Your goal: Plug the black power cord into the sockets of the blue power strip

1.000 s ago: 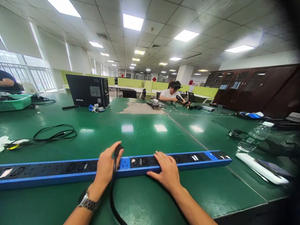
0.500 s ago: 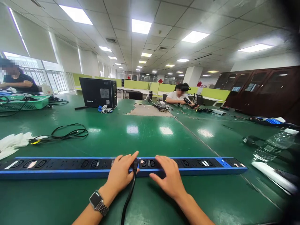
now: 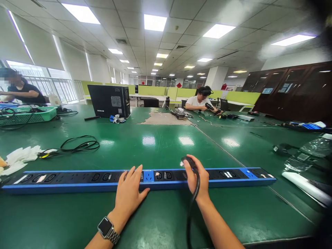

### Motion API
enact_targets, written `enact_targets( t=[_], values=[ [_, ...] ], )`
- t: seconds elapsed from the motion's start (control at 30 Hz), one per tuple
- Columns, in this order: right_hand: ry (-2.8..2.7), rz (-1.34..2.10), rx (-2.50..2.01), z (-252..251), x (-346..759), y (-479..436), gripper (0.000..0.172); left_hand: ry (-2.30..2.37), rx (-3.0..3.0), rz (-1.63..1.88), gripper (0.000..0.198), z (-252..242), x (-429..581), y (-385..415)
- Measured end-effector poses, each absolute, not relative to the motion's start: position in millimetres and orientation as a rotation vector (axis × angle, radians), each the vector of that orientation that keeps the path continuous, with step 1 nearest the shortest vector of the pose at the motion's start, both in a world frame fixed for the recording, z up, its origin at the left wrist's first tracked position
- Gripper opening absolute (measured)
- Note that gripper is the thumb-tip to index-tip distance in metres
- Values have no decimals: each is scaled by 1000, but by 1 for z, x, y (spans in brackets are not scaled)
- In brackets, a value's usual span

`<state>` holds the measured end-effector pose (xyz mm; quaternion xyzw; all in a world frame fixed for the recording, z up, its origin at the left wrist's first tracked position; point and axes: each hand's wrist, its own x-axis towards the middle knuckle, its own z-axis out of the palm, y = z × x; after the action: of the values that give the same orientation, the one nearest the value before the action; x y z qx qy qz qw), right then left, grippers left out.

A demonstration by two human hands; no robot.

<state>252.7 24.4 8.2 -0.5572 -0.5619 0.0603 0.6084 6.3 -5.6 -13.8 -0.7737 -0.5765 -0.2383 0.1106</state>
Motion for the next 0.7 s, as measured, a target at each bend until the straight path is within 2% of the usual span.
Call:
enact_targets(
  t=[0.2, 0.33, 0.53, 0.6, 0.7],
  values=[
    [-1715, 20, -1326, -21, 283, 14, 32, -1678, -2309, -657, 68, -11, 9, -7],
    [-1818, -100, -1344, -19, 274, 16, 27, -1681, -2333, -601, 70, -1, 14, -4],
    [-1937, -83, -1425, -12, 273, 11, 24, -1747, -2401, -608, 60, 18, 24, 5],
    [-1980, -124, -1441, -16, 275, 8, 33, -1716, -2459, -696, 56, 20, 39, 6],
    [-1940, -275, -1492, -28, 280, 5, 62, -1541, -2614, -856, 56, 19, 77, 8]
  ],
)
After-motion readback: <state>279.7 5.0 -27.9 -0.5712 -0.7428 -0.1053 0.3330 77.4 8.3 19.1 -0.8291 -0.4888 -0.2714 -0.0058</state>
